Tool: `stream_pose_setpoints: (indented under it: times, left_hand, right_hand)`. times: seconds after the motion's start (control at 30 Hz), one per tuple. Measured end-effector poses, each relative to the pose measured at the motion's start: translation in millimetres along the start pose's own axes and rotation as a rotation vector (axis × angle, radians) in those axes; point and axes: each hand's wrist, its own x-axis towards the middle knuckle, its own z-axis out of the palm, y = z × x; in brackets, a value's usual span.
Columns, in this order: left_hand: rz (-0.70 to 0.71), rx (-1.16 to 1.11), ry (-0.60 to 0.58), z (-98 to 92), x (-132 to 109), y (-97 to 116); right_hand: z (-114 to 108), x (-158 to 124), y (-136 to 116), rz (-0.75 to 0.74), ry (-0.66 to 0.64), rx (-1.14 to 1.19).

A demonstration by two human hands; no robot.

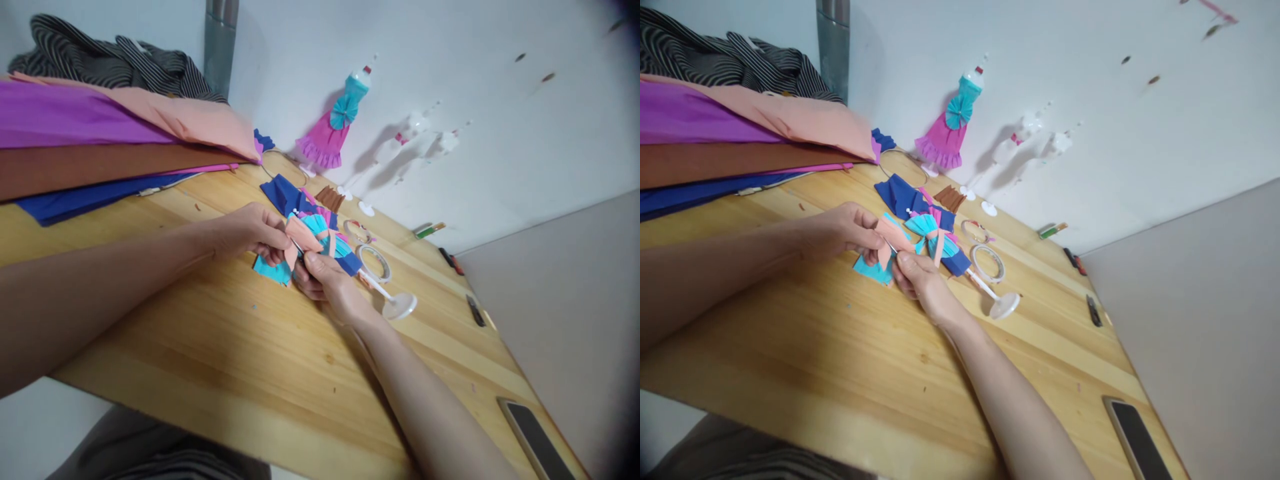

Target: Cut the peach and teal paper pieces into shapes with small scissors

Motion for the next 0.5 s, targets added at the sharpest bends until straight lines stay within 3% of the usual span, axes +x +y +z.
stream_pose_setpoints:
  times: [0.27,0.5]
  left_hand:
    - [0.008,-0.065,-0.03,0.9,-2.1,-1.6]
    - [0.032,-0.091,0.026,3.5,-0.1,-5.4]
  right_hand:
    - [-0.2,-0.5,0.2,0.006,0.011,0.003]
    - [1.8,0.1,-0.1,0.012,0.041,0.01]
